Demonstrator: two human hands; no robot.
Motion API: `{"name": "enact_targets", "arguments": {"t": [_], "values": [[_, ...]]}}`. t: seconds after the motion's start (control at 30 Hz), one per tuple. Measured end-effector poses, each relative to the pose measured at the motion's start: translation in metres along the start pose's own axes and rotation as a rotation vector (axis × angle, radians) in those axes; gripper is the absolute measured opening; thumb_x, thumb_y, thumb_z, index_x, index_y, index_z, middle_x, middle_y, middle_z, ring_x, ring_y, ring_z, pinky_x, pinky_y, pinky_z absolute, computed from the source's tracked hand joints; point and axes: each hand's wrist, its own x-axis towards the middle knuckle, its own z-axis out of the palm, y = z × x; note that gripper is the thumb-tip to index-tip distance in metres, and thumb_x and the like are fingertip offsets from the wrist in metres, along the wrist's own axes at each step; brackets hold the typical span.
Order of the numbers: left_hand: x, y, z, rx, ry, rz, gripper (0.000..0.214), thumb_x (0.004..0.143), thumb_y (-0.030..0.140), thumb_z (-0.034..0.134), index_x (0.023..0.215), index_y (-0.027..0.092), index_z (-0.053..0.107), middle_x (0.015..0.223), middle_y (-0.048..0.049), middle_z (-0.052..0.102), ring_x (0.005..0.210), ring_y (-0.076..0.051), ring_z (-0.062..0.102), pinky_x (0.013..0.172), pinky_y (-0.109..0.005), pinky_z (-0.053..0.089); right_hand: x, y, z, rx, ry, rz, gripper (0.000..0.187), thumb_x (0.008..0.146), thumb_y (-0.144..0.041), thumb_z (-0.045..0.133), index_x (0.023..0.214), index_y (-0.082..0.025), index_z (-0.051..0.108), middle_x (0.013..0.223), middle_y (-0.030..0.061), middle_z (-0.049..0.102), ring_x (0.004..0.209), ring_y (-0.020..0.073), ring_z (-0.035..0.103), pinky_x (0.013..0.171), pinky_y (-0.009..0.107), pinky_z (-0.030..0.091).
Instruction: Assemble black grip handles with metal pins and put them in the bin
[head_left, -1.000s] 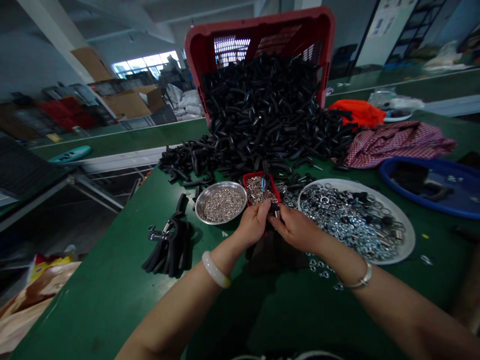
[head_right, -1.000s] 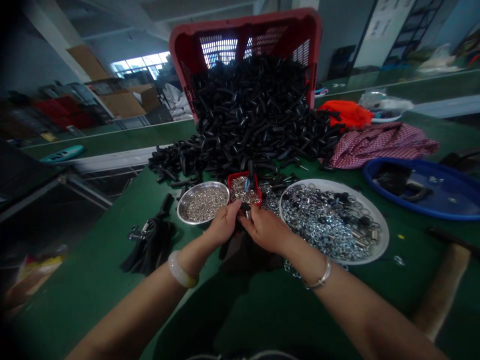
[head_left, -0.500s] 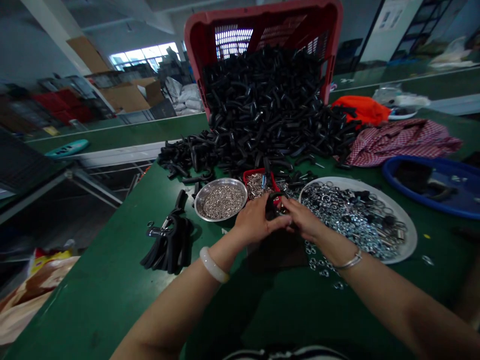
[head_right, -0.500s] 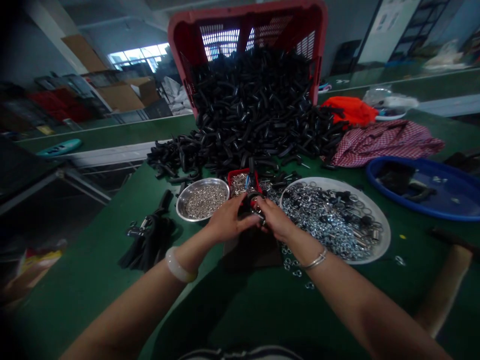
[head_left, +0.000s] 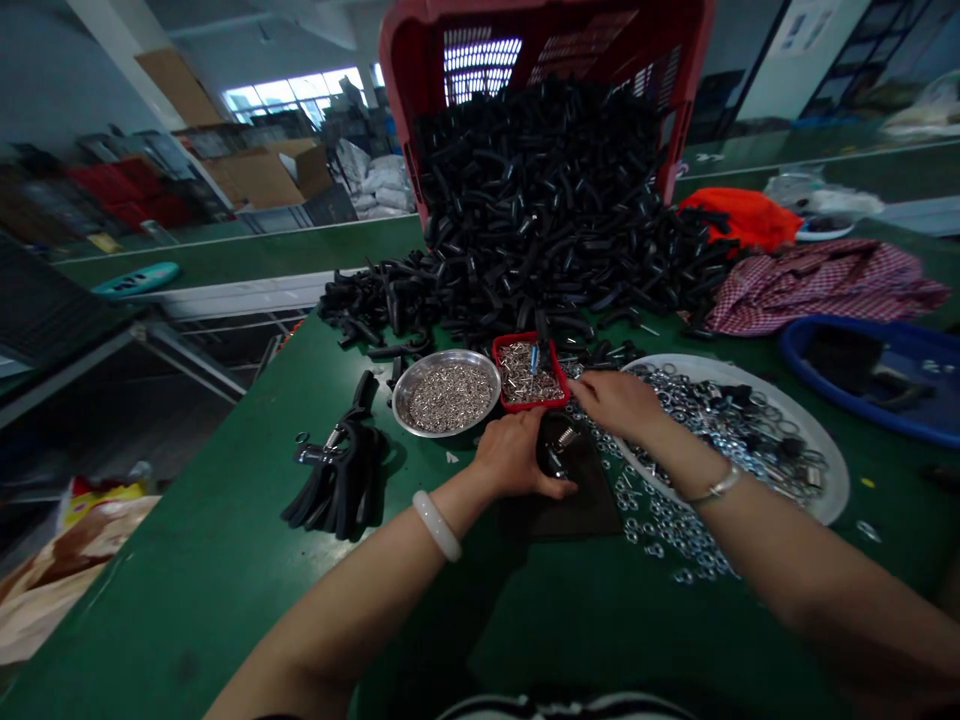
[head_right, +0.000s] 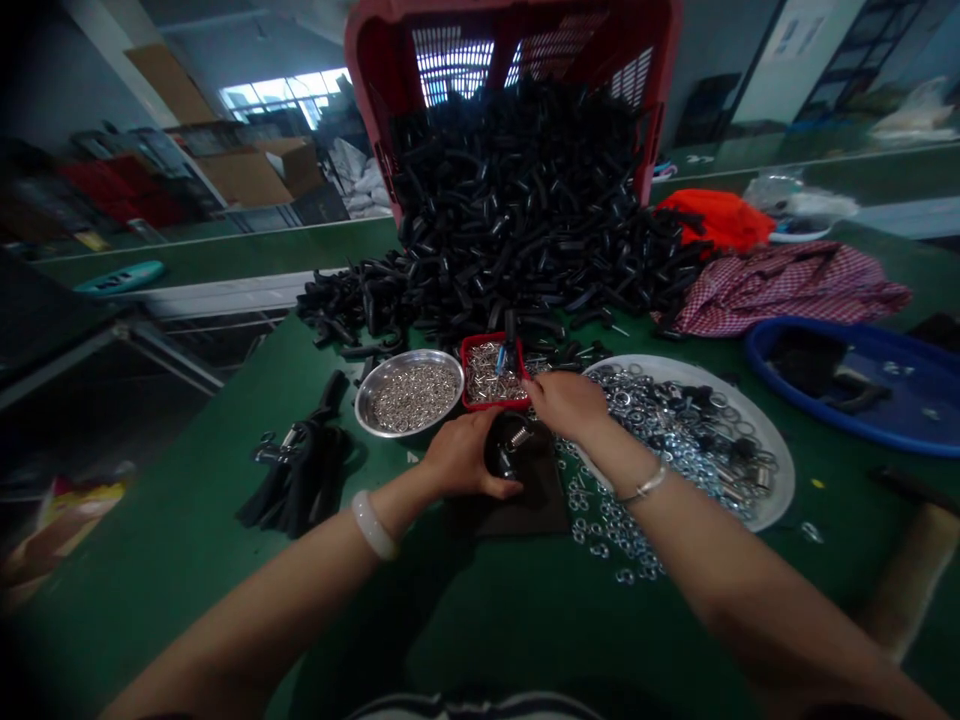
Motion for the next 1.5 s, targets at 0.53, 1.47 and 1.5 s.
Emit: {"name": "enact_targets", "arguments": {"t": [0.53,1.47,1.5], "values": [[0.016,-0.023,-0.005,0.001,0.109,0.051,0.065,0.07,0.06,0.054,0.12,0.018,0.049,0.122,-0.0103,0.053,0.109,-0.025,0.048,0.093,-0.035,0.037,0.075,-0.004,0.017,-0.083,-0.058,-0.18,0.016,0.072,-0.018,0.055,0.079,-0.016,0.069,0.084,0.0098,0.068,0.083,0.0215,0.061,0.071,0.027,0.043],[0.09,-0.029,-0.019,0.206,-0.195,-0.175,0.023,0.072,0.038,0.059,0.09,0.027,0.07,0.095,-0.0085,0.067,0.089,-0.028,0.059,0.075,-0.037,0.044,-0.005,0.032,0.009,0.412,0.125,-0.185,0.021,0.078,-0.016,0.048,0.092,-0.015,0.064,0.089,0.0051,0.066,0.081,0.0162,0.059,0.074,0.03,0.044],[0.094,-0.028,-0.019,0.228,-0.217,-0.163,0.023,0.071,0.037,0.06,0.088,0.026,0.071,0.094,-0.0095,0.067,0.088,-0.028,0.059,0.075,-0.037,0.044,-0.014,0.034,0.008,0.446,0.083,-0.159,0.018,0.078,-0.019,0.05,0.09,-0.016,0.064,0.083,0.0036,0.066,0.075,0.0155,0.059,0.069,0.029,0.045]]}}
